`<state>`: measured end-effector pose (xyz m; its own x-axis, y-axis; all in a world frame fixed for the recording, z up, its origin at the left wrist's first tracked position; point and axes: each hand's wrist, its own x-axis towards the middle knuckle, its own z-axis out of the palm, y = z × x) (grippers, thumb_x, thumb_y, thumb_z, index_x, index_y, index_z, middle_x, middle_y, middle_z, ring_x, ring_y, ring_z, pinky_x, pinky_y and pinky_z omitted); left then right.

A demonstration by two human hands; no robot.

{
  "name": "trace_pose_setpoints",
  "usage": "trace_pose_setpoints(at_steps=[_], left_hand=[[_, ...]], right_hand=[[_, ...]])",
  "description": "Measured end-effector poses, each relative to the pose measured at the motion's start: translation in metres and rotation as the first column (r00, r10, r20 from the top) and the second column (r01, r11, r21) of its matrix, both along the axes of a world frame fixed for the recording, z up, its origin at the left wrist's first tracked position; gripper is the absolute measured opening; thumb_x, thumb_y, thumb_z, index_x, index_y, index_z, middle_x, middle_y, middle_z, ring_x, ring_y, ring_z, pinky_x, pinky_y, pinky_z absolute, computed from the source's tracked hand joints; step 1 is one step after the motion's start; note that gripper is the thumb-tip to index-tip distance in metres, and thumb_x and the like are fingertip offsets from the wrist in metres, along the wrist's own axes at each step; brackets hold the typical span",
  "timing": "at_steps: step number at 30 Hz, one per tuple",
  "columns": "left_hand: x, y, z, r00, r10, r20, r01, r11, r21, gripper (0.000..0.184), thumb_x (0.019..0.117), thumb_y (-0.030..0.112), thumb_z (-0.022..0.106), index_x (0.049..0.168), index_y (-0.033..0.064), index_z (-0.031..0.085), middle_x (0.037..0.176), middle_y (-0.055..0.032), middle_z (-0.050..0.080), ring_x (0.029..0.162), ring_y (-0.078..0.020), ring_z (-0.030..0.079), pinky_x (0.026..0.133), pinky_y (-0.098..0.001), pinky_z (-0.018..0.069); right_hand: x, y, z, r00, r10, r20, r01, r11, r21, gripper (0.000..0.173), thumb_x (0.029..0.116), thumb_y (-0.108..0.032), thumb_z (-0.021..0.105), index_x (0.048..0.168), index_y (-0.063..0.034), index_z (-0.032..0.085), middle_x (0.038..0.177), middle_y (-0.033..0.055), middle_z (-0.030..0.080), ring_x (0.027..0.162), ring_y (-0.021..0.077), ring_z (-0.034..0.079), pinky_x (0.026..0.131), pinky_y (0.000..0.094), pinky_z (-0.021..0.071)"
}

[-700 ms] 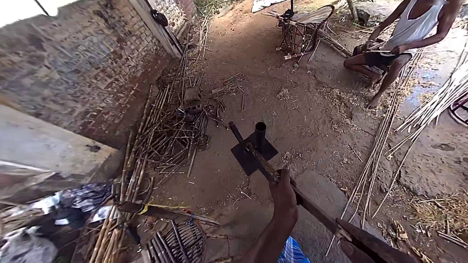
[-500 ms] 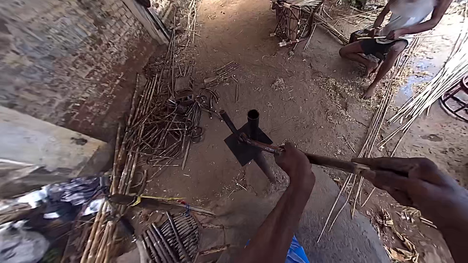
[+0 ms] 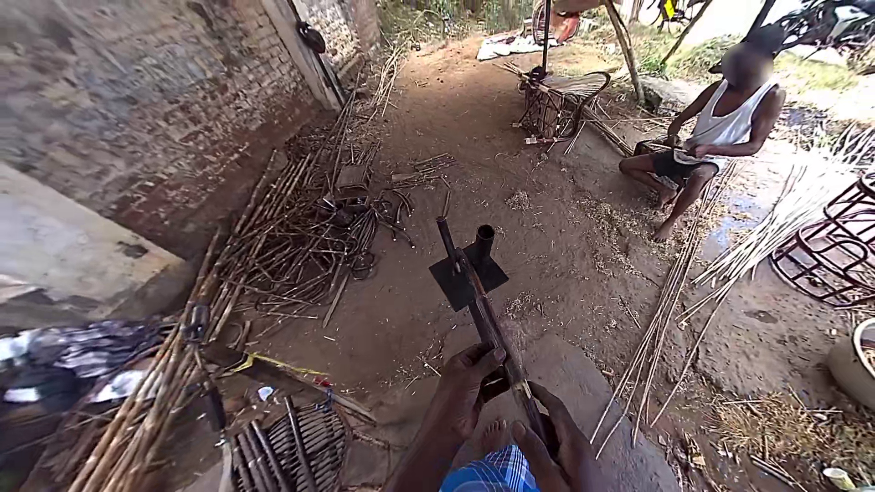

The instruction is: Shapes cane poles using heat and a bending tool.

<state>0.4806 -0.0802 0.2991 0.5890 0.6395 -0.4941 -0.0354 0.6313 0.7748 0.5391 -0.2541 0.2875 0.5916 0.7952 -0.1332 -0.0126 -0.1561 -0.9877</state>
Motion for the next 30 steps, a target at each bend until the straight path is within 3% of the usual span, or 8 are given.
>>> trace_pose_setpoints(at_steps=[4, 8, 11, 14, 16, 22, 26, 30], left_hand=[[0.001, 0.011, 0.004, 1.0, 0.011, -0.005, -0.011, 1.0, -0.008, 0.02, 0.1011, 0.012, 0.064, 0.117, -0.0006, 0.067, 0.091, -0.0168, 0.07, 0.073, -0.021, 0.07, 0.071, -0.0373, 0.0637], [-0.006, 0.025, 0.0, 0.996, -0.082, 0.026, 0.083, 0.996, -0.038, 0.026, 0.1063, 0.014, 0.055, 0.126, 0.0007, 0.066, 0.109, -0.021, 0.072, 0.083, -0.023, 0.073, 0.077, -0.0362, 0.0627], [-0.003, 0.041, -0.002, 0.997, 0.004, -0.078, -0.001, 1.0, 0.027, 0.02, 0.1001, 0.012, 0.066, 0.116, 0.0004, 0.07, 0.087, -0.0149, 0.069, 0.065, -0.0163, 0.066, 0.063, -0.0308, 0.0605], [0.001, 0.055, -0.002, 0.986, 0.029, -0.166, -0.017, 0.997, 0.074, 0.021, 0.0977, 0.018, 0.07, 0.112, 0.0022, 0.071, 0.082, -0.0114, 0.068, 0.061, -0.0137, 0.063, 0.057, -0.028, 0.058], [0.005, 0.061, -0.003, 0.985, -0.002, -0.175, 0.014, 0.998, 0.067, 0.025, 0.1009, 0.025, 0.066, 0.111, 0.0027, 0.071, 0.081, -0.0114, 0.068, 0.06, -0.0133, 0.063, 0.055, -0.0271, 0.0564], [0.012, 0.053, 0.014, 0.981, -0.172, 0.088, 0.175, 0.984, -0.028, 0.054, 0.11, 0.048, 0.035, 0.136, 0.0058, 0.056, 0.103, -0.0189, 0.071, 0.089, -0.0237, 0.072, 0.079, -0.0361, 0.0608], [0.041, 0.046, 0.036, 0.992, -0.067, 0.106, 0.079, 0.99, -0.118, 0.058, 0.1089, 0.052, 0.037, 0.131, 0.0037, 0.059, 0.105, -0.0226, 0.071, 0.095, -0.0286, 0.072, 0.084, -0.0412, 0.0606], [0.084, 0.033, 0.041, 0.999, 0.043, 0.032, -0.042, 0.998, -0.046, 0.053, 0.1076, 0.05, 0.044, 0.11, 0.002, 0.067, 0.093, -0.0177, 0.072, 0.083, -0.0221, 0.071, 0.075, -0.0353, 0.06]], right_hand=[[-0.003, 0.011, 0.007, 0.976, 0.006, 0.22, 0.006, 0.999, -0.053, 0.065, 0.0987, -0.036, 0.067, 0.15, -0.0008, 0.047, 0.073, 0.0025, 0.063, 0.055, 0.0135, 0.056, 0.053, 0.0348, 0.0526], [-0.003, 0.021, 0.006, 0.964, 0.059, 0.261, -0.044, 0.997, -0.065, 0.077, 0.0992, -0.047, 0.064, 0.153, 0.0028, 0.04, 0.075, 0.0035, 0.064, 0.058, 0.0145, 0.058, 0.056, 0.0368, 0.0547], [-0.003, 0.03, 0.007, 0.88, 0.108, 0.462, -0.071, 0.993, -0.098, 0.092, 0.0889, -0.057, 0.073, 0.155, -0.0013, 0.042, 0.095, 0.0065, 0.066, 0.067, 0.0155, 0.06, 0.058, 0.0357, 0.055], [-0.003, 0.053, -0.005, 0.698, 0.137, 0.703, -0.116, 0.99, -0.077, 0.058, 0.0943, -0.048, 0.069, 0.144, -0.0195, 0.062, 0.095, 0.0066, 0.068, 0.075, 0.0178, 0.067, 0.06, 0.0347, 0.0567], [0.001, 0.073, -0.014, 0.615, 0.033, 0.788, -0.111, 0.993, 0.045, 0.041, 0.0976, -0.04, 0.066, 0.131, -0.0158, 0.07, 0.085, 0.0043, 0.068, 0.07, 0.016, 0.067, 0.057, 0.0308, 0.0565], [0.031, 0.116, -0.002, 0.611, -0.159, 0.776, 0.009, 0.981, 0.194, 0.037, 0.0991, -0.037, 0.063, 0.118, -0.0066, 0.071, 0.081, 0.0025, 0.071, 0.065, 0.0124, 0.068, 0.054, 0.0292, 0.0557], [0.061, 0.133, -0.005, 0.666, -0.151, 0.73, 0.021, 0.983, 0.183, 0.027, 0.1001, -0.032, 0.058, 0.114, -0.0111, 0.069, 0.078, -0.0015, 0.068, 0.062, 0.0112, 0.064, 0.05, 0.0321, 0.052], [0.106, 0.135, -0.01, 0.759, -0.098, 0.644, -0.082, 0.966, 0.244, 0.031, 0.1027, -0.04, 0.05, 0.102, -0.0133, 0.064, 0.066, -0.0045, 0.056, 0.054, 0.0055, 0.054, 0.046, 0.0277, 0.0449]])
